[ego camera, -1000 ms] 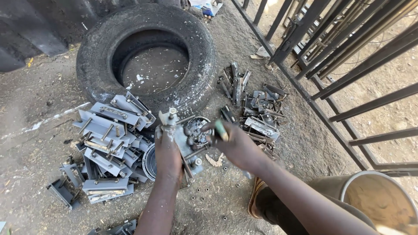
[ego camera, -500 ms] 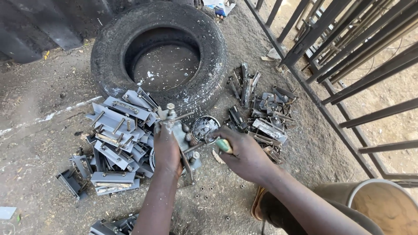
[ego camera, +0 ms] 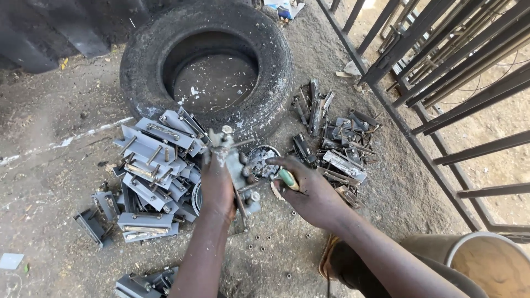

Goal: The person is painting various metal fabrication parts using a paintbrush and grey paint.

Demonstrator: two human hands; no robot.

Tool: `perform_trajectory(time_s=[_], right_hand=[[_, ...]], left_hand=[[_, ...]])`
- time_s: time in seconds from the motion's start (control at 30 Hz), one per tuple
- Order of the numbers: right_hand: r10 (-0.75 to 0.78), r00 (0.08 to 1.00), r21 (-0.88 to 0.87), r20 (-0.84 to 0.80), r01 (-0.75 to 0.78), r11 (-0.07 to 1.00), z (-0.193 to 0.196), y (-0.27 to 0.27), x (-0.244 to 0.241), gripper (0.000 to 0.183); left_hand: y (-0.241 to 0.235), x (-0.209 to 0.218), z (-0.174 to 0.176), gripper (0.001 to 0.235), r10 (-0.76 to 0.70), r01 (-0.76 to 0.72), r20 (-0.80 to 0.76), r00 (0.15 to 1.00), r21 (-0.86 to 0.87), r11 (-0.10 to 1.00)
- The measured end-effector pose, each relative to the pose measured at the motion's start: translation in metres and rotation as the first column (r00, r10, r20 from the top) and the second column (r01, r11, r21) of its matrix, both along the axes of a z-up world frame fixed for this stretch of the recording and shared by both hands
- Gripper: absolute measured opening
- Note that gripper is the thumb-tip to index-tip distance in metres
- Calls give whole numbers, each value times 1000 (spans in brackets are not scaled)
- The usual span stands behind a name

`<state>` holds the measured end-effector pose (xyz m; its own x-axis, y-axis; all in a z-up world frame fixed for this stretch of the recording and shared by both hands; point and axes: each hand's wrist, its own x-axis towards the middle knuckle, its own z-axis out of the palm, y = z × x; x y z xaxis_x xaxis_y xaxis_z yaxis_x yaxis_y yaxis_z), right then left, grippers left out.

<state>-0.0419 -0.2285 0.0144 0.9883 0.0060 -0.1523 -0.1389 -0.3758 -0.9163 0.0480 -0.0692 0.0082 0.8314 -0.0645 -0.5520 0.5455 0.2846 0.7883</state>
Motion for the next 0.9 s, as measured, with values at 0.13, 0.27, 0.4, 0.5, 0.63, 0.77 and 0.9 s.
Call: perform_trajectory(time_s=[0.13, 0.27, 0.4, 0.5, 0.63, 0.77, 0.9], right_hand=[[-103, 985, 81, -136, 115, 990, -16, 4, 2, 24], [-295, 917, 489, -267, 393, 779, -36, 7, 14, 19], [-147, 889, 683, -433, 430, 591, -56, 9, 6, 12], [-57, 934, 734, -352, 313, 603, -28, 9, 4, 21], [-75, 927, 739, -368, 340, 582, -20, 15, 4, 27], [-111, 914, 723, -391, 380, 577, -18, 16, 4, 24], [-29, 933, 754, -359, 308, 580, -26, 11, 5, 32]], left_hand=[[-8, -12, 4, 32, 0, 0, -2, 1000, -37, 999], [-8, -18, -3, 22, 43, -40, 15, 999, -150, 988], [-4, -19, -8, 22, 80, -74, 23, 997, -209, 975], [3, -18, -1, 30, 81, -72, 35, 996, -207, 976], [0, -11, -25, 26, 76, -63, 52, 996, -214, 975], [1, -12, -13, 23, 34, -16, 81, 996, -212, 977], [4, -11, -16, 31, -41, 58, 97, 994, -179, 982]])
